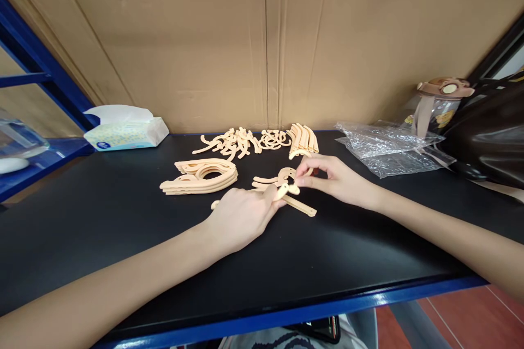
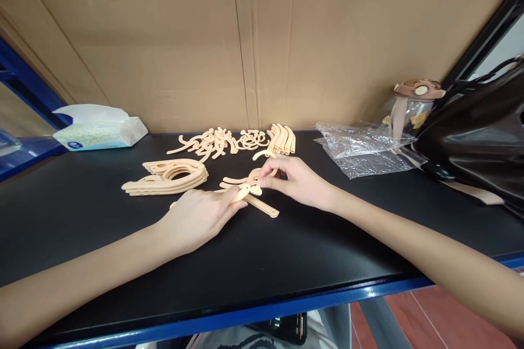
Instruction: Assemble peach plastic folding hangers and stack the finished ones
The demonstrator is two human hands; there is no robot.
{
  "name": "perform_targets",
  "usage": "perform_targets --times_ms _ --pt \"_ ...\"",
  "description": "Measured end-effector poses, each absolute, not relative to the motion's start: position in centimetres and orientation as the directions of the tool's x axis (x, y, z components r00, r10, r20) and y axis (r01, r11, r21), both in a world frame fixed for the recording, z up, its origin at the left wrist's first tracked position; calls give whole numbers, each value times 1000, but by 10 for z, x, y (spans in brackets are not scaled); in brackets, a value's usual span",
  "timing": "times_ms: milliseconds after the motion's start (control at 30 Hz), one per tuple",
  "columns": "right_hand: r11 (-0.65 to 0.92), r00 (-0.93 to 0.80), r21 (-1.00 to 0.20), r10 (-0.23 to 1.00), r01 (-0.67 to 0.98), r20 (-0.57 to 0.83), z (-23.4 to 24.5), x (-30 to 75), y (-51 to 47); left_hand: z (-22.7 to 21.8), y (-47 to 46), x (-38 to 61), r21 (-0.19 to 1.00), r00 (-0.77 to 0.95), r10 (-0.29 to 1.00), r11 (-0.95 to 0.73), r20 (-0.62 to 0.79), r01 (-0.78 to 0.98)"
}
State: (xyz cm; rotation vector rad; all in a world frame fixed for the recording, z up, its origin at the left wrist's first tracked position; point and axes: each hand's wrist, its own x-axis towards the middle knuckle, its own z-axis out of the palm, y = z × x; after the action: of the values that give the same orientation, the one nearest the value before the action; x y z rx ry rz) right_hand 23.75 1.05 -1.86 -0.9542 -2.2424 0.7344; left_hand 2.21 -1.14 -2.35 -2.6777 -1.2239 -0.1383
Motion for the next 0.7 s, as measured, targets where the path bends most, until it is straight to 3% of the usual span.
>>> perform_targets --times_ms 100,167,300,467,700 --pt "668 -707 -617 664 416 244 -22 231 3 -21 -6 20 -133 622 771 -608 137 783" --pt "663 -672 -594 694 456 259 -23 230 2 -20 -4 19 -146 634 759 -617 147 773" --pt "521 -556 -760 791 389 258 -25 238 15 -20 -5 17 -138 675 716 -661 178 737" --pt "379 -520 -889 830 258 203 -27 242 23 -21 -5 14 -35 737 655 -743 166 668" --pt "282 -547 -946 823 162 152 -25 236 18 -24 -6 12 -3 778 597 -793 198 609"
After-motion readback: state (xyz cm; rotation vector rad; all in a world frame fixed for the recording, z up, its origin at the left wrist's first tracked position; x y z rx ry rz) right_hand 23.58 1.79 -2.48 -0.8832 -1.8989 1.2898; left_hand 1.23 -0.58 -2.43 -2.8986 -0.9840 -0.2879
